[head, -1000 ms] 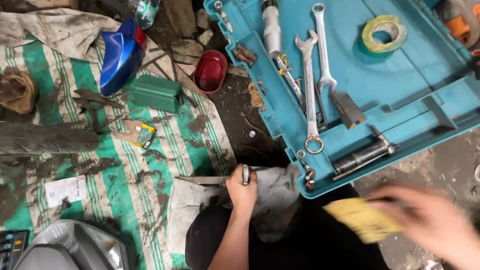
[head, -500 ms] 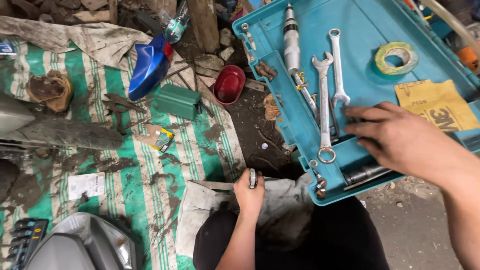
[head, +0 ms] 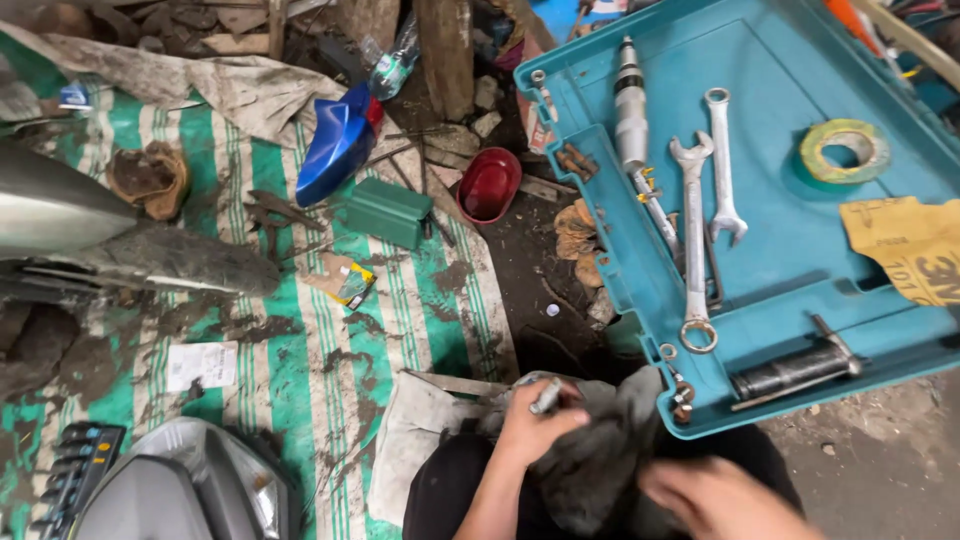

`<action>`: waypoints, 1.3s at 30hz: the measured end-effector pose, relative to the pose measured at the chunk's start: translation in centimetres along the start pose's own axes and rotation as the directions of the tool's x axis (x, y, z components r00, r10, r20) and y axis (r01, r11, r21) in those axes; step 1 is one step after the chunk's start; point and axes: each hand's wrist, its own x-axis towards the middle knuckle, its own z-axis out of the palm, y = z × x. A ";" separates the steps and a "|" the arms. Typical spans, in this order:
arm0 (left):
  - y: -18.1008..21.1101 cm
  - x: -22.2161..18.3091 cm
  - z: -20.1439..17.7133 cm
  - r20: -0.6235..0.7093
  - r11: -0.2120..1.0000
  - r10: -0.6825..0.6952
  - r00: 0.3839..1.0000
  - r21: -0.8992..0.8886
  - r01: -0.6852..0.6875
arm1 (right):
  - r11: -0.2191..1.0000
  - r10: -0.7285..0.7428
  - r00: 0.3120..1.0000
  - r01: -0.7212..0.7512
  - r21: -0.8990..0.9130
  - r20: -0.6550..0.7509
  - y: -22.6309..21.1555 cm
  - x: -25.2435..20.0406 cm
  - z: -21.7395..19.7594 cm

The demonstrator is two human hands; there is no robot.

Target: Cleaning a small engine part with sandpaper and organizing tools during a motorcycle repair

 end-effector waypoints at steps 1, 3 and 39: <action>0.4 -0.2 -0.3 0.110 0.999 -0.045 0.993 0.012 0.044 | 0.960 0.272 0.953 -0.261 0.098 -0.131 -1.5 3.3 0.9; 1.0 -1.1 -0.1 0.213 0.995 -0.104 0.971 0.026 0.101 | 0.844 0.530 0.819 -0.484 0.231 -0.220 -1.5 7.9 3.2; -3.8 2.1 -2.0 -0.471 0.998 -0.053 0.880 -0.002 0.059 | 0.818 0.264 0.796 0.114 0.564 -0.544 2.3 21.5 4.8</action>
